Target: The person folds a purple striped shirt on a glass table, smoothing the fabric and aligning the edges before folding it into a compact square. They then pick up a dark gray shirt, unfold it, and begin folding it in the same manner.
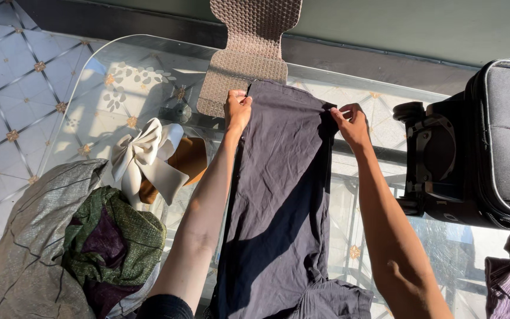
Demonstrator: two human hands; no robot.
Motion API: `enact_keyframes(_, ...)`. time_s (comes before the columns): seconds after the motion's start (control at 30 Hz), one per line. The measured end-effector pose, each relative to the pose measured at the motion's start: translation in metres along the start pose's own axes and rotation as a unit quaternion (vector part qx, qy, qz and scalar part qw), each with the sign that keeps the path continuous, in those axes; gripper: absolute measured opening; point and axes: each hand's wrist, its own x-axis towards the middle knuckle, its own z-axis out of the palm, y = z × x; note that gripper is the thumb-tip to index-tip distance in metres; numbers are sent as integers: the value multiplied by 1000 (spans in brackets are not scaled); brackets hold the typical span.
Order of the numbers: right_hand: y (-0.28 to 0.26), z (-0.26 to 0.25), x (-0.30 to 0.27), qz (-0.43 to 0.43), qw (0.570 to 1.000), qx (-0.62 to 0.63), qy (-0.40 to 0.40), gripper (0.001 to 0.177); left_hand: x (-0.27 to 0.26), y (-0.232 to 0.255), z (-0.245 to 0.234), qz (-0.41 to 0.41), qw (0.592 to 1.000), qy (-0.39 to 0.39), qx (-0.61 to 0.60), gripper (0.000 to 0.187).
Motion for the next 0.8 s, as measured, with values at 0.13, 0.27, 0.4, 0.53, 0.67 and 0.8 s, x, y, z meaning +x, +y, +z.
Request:
enact_keyframes(0.13, 10, 7, -27, 99, 991, -51, 67, 71, -13, 15, -2, 7, 999, 30, -13, 29)
enact_keyframes(0.27, -1, 22, -37, 148, 988, -3, 40, 42, -15, 37, 0, 16, 1000, 6, -2, 37)
enact_keyframes(0.4, -23, 33, -33, -42, 957, 284, 45, 28, -10, 38, 2, 110, 984, 17, -142, 41)
enact_keyframes(0.53, -36, 27, -26, 101, 984, 115, 90, 33, -4, 25, -4, 44, 987, 9, -152, 38)
enact_keyframes(0.67, -55, 7, -39, 180, 976, 108, 56, 47, -28, 34, -18, 50, 997, 44, -31, 40)
enact_keyframes(0.8, -46, 2, -113, 119, 988, 88, 32, 44, -119, 45, -53, 177, 981, 59, 46, 31)
